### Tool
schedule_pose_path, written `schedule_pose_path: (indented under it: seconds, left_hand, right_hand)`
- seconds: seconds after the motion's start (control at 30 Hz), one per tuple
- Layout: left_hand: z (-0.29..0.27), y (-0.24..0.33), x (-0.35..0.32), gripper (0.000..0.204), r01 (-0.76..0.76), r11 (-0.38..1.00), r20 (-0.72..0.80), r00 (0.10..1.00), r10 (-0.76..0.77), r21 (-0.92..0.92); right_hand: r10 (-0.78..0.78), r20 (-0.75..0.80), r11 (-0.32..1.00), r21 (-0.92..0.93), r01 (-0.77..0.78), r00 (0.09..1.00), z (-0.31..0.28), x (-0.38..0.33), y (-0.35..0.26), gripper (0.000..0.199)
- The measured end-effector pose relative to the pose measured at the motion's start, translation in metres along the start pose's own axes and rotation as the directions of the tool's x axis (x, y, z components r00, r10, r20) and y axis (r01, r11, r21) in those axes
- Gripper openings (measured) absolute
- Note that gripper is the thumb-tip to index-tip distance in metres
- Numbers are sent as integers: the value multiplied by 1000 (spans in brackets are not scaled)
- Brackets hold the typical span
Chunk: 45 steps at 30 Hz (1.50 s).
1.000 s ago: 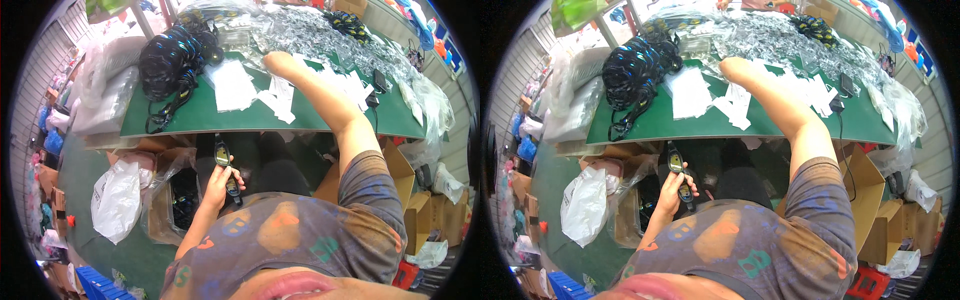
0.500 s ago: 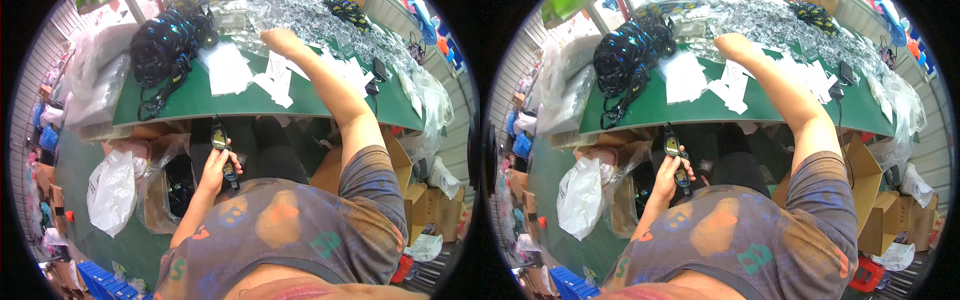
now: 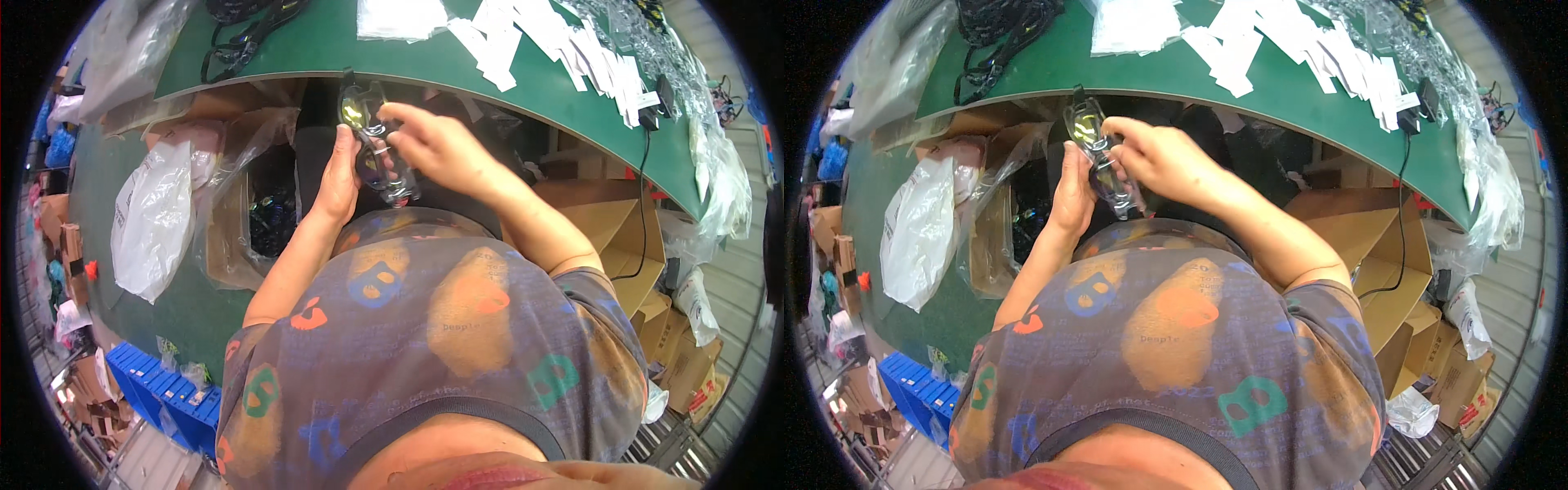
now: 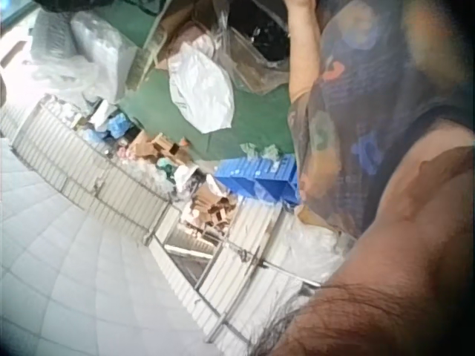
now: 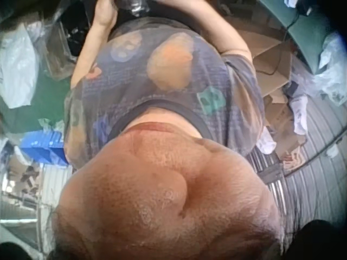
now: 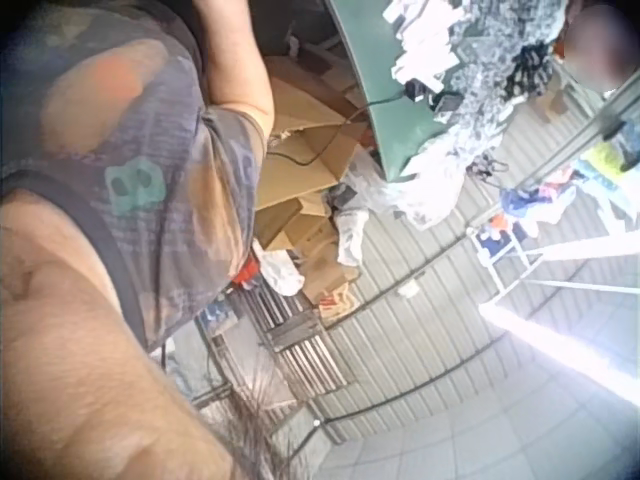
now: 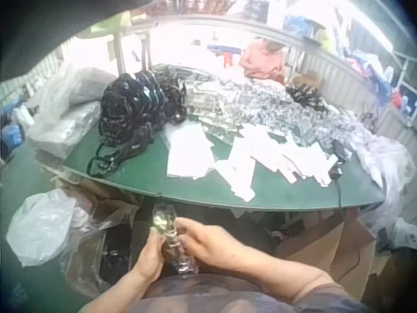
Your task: The person is packaging swimming goggles by placing them along with a white card into a plastic bag.
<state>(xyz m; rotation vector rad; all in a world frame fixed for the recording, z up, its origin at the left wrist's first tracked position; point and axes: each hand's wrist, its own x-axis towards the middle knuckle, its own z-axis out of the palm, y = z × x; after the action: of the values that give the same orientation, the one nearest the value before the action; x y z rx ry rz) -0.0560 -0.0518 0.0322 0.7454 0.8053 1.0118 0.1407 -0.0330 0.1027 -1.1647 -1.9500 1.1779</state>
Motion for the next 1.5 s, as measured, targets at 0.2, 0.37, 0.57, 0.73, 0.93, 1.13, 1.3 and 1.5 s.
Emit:
schedule_pose_path:
  seconds: [0.2, 0.37, 0.57, 0.73, 0.93, 1.13, 1.3, 1.5]
  left_hand:
    - [15, -1, -4, 36, -154, 968, 30, 988, 151, 198]
    - [10, 2, -6, 32, -241, 918, 119, 970, 213, 314]
    - [21, 31, -24, 40, 161, 981, 363, 912, -190, 108]
    - [12, 50, -21, 33, 2, 951, 317, 943, -105, 308]
    - [-37, 42, 20, 37, -234, 315, 44, 858, 511, 920]
    - [-5, -19, 16, 12, -12, 934, 145, 989, -43, 357]
    - [-1, -26, 20, 20, 76, 931, 186, 971, -151, 358]
    - [-9, -32, 24, 17, 112, 887, 114, 977, -181, 447]
  right_hand:
    - [12, -60, 994, -109, -19, 998, 23, 12, 26, 54]
    - [83, 80, 916, 387, -108, 993, 0, 3, 29, 53]
    - [70, 53, 615, 784, -85, 996, 29, -3, 63, 68]
    - [127, 155, 381, 904, -193, 980, 22, -26, 52, 25]
    - [207, 197, 660, 695, -285, 958, -47, -67, 28, 30]
    - [-119, -128, 908, -415, 55, 985, -147, -27, 28, 36]
    - [-222, -528, 788, -592, -168, 820, -305, 105, 115, 45]
    - [59, -788, 716, -394, -576, 613, -397, 235, 207, 89]
